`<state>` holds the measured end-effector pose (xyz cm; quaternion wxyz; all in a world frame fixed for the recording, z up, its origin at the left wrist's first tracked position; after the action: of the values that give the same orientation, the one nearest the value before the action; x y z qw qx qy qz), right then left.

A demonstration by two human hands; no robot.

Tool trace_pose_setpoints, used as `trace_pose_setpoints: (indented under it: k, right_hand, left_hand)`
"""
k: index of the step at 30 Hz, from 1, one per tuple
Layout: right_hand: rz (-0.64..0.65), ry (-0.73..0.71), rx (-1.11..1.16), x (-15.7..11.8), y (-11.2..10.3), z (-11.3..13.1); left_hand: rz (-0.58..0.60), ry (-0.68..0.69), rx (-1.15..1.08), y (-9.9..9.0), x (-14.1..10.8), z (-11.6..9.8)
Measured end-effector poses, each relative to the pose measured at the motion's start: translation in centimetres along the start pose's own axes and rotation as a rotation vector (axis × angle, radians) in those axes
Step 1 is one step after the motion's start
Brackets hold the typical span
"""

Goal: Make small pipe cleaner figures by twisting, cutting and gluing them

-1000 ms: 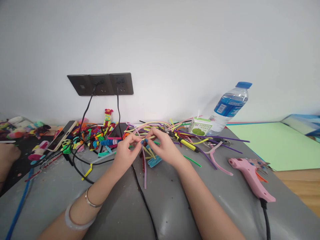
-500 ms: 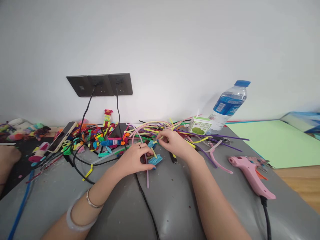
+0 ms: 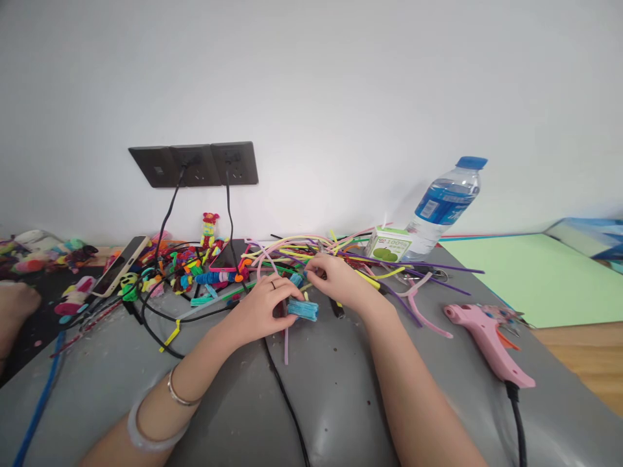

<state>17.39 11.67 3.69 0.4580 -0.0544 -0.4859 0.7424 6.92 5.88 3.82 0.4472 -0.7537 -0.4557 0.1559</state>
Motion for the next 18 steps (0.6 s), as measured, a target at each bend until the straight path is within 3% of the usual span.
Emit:
trace_pose_setpoints:
  k: [7, 14, 18]
  right_hand:
    - [-0.134, -0.053, 0.07, 0.5, -1.9, 1.7]
    - [-0.045, -0.082, 0.307, 0.8, -0.5, 3.6]
    - [0.005, -0.087, 0.423, 0.8, 0.6, 4.2]
  left_hand:
    - [-0.111, 0.057, -0.101, -1.5, 0.0, -0.4]
    - [-0.334, -0.026, -0.197, -4.0, -0.1, 0.9]
    - [-0.383, -0.044, -0.18, -4.1, -0.2, 1.3]
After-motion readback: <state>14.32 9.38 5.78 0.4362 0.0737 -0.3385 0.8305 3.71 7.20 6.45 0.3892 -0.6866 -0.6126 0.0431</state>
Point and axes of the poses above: each hand's wrist, its own x-axis towards the middle knuckle, its own y-axis out of the palm, z = x × y, the point moved 10 cm from there along x, towards the middle knuckle, and after that the axes turned 14 degrees about -y, right-handed, at the moved point
